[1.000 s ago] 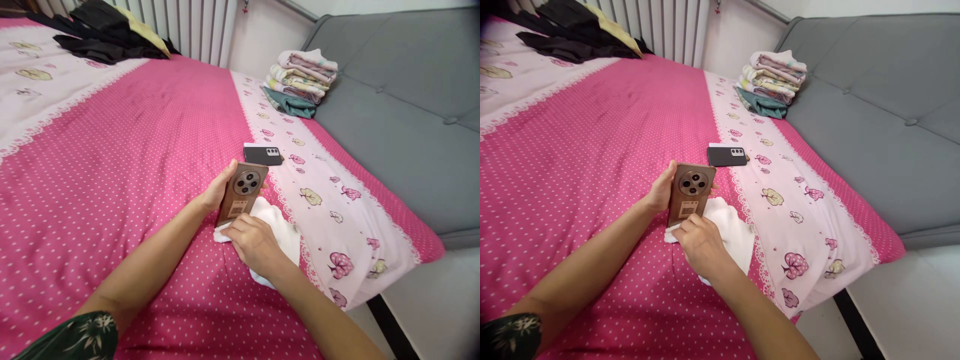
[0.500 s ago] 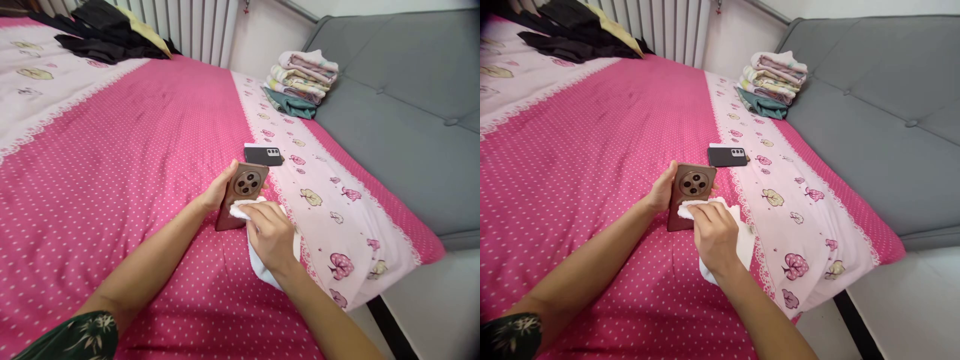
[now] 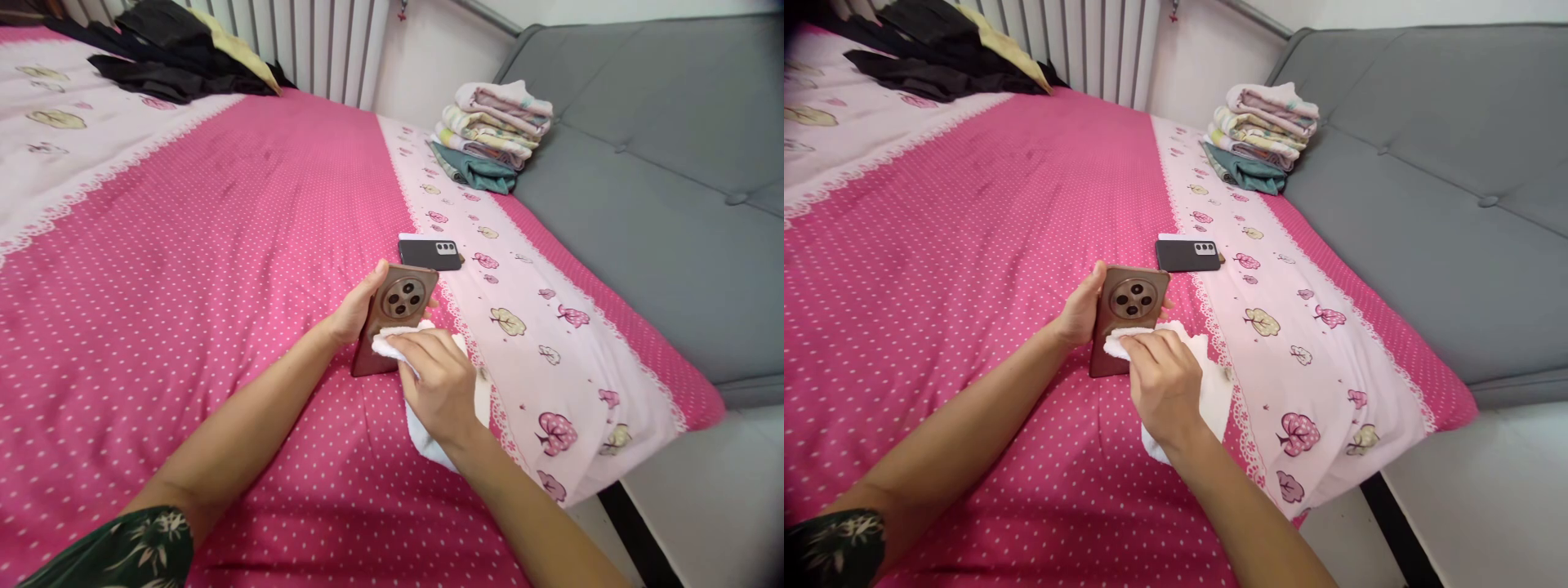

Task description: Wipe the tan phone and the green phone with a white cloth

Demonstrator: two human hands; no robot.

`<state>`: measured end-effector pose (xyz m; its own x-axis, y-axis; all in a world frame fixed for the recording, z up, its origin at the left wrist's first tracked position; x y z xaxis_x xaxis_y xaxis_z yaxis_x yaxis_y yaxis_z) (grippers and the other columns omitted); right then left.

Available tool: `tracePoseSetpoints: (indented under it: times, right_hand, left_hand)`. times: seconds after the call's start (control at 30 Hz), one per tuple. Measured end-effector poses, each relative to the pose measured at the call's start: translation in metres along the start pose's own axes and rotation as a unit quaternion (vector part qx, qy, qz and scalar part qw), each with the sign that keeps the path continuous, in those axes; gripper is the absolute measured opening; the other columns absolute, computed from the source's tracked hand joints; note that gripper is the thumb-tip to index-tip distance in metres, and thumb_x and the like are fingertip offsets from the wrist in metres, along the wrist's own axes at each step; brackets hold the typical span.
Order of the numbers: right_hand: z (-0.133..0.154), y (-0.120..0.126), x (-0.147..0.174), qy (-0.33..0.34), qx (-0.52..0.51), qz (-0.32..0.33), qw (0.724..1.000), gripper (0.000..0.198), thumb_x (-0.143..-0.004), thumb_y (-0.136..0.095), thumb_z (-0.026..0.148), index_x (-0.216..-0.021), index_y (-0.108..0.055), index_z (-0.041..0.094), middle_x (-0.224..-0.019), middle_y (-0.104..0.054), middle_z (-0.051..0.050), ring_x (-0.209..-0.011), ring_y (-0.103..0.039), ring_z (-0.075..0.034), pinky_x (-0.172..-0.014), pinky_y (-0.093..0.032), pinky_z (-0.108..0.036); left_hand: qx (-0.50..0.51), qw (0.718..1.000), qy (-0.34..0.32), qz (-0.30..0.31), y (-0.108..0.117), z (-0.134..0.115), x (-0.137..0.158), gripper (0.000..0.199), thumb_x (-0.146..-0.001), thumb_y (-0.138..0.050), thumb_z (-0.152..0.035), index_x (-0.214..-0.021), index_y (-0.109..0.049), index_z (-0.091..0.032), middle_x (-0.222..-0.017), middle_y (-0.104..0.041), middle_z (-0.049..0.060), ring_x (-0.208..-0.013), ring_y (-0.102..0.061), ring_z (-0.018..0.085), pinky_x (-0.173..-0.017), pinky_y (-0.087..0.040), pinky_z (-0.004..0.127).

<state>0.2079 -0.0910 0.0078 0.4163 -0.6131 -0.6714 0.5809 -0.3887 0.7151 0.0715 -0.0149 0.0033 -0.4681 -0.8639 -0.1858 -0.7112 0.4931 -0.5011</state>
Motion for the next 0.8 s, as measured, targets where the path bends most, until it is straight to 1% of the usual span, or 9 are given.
tracePoseSetpoints:
  times: [0.13, 0.23, 0.4, 0.5, 0.57, 0.67, 0.73, 0.8]
  right_hand:
    - [0.003, -0.003, 0.001, 0.025, -0.017, 0.057, 0.998, 0.028, -0.09, -0.051, 0.007, -0.102, -0.073, 0.02, -0.097, -0.075, -0.003, -0.09, -0.063, -0.02, -0.079, -0.052, -0.033]
    - [0.003, -0.007, 0.004, 0.057, -0.034, 0.099, 0.993, 0.028, -0.09, -0.051, 0.006, -0.103, -0.073, 0.018, -0.095, -0.075, -0.004, -0.091, -0.061, -0.02, -0.079, -0.052, -0.033]
    - [0.004, -0.013, 0.008, 0.081, -0.029, 0.227, 0.97, 0.025, -0.086, -0.057, 0.004, -0.099, -0.074, 0.018, -0.087, -0.073, -0.003, -0.085, -0.06, -0.02, -0.073, -0.049, -0.032]
    - [0.005, -0.014, 0.009, 0.078, -0.021, 0.271, 0.959, 0.024, -0.085, -0.059, 0.005, -0.097, -0.074, 0.02, -0.084, -0.071, -0.003, -0.083, -0.059, -0.019, -0.071, -0.047, -0.031]
    - [0.005, -0.014, 0.009, 0.077, -0.017, 0.274, 0.958, 0.024, -0.086, -0.059, 0.005, -0.097, -0.073, 0.021, -0.085, -0.071, -0.003, -0.083, -0.058, -0.018, -0.071, -0.046, -0.03]
    - [0.004, -0.014, 0.01, 0.076, -0.011, 0.256, 0.964, 0.023, -0.087, -0.058, 0.006, -0.096, -0.073, 0.021, -0.085, -0.072, -0.002, -0.084, -0.058, -0.018, -0.071, -0.046, -0.03]
    - [0.003, -0.013, 0.01, 0.073, -0.009, 0.229, 0.971, 0.023, -0.088, -0.057, 0.006, -0.096, -0.072, 0.021, -0.087, -0.073, -0.003, -0.086, -0.059, -0.019, -0.073, -0.047, -0.031]
    - [0.003, -0.011, 0.009, 0.068, -0.013, 0.188, 0.98, 0.025, -0.088, -0.055, 0.005, -0.098, -0.072, 0.02, -0.091, -0.074, -0.003, -0.089, -0.06, -0.019, -0.075, -0.048, -0.031]
  left_hand:
    - [0.001, 1.0, 0.007, -0.003, 0.0, -0.001, 0.002, 0.086, -0.076, -0.042, -0.085, -0.107, -0.067, -0.008, -0.097, -0.073, 0.018, -0.079, -0.069, 0.023, -0.074, -0.052, 0.034]
    - [-0.003, 1.0, 0.012, -0.004, -0.001, -0.002, 0.003, 0.086, -0.076, -0.042, -0.084, -0.108, -0.067, -0.008, -0.099, -0.073, 0.018, -0.08, -0.069, 0.023, -0.072, -0.052, 0.034]
    - [-0.016, 1.0, 0.008, -0.012, -0.001, -0.002, 0.003, 0.087, -0.075, -0.042, -0.085, -0.109, -0.068, -0.009, -0.1, -0.073, 0.018, -0.086, -0.069, 0.025, -0.075, -0.052, 0.034]
    - [-0.011, 1.0, 0.008, -0.014, -0.001, -0.001, 0.003, 0.085, -0.076, -0.042, -0.084, -0.108, -0.068, -0.01, -0.096, -0.074, 0.016, -0.083, -0.069, 0.023, -0.077, -0.052, 0.035]
    - [-0.008, 1.0, 0.008, -0.014, -0.001, -0.001, 0.003, 0.083, -0.076, -0.044, -0.084, -0.106, -0.069, -0.01, -0.095, -0.074, 0.015, -0.08, -0.069, 0.023, -0.076, -0.052, 0.035]
    - [-0.01, 1.0, 0.003, -0.013, -0.001, -0.002, 0.003, 0.083, -0.076, -0.045, -0.083, -0.105, -0.069, -0.01, -0.094, -0.074, 0.015, -0.079, -0.069, 0.022, -0.075, -0.052, 0.034]
    - [-0.012, 1.0, 0.001, -0.011, -0.001, -0.002, 0.003, 0.083, -0.076, -0.044, -0.083, -0.106, -0.069, -0.01, -0.094, -0.074, 0.016, -0.079, -0.069, 0.022, -0.074, -0.052, 0.034]
    - [-0.009, 1.0, 0.002, -0.008, -0.001, -0.002, 0.003, 0.084, -0.076, -0.043, -0.083, -0.106, -0.069, -0.01, -0.095, -0.074, 0.016, -0.08, -0.069, 0.023, -0.073, -0.052, 0.033]
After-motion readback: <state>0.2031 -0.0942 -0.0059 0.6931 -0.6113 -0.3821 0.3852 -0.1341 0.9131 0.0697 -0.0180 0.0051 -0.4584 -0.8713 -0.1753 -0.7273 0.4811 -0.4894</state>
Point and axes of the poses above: each hand's wrist, its own x-axis away from the middle knuckle, its own y-axis out of the back of the hand, z = x × y, the point moved 1 cm from there along -x, towards the middle knuckle
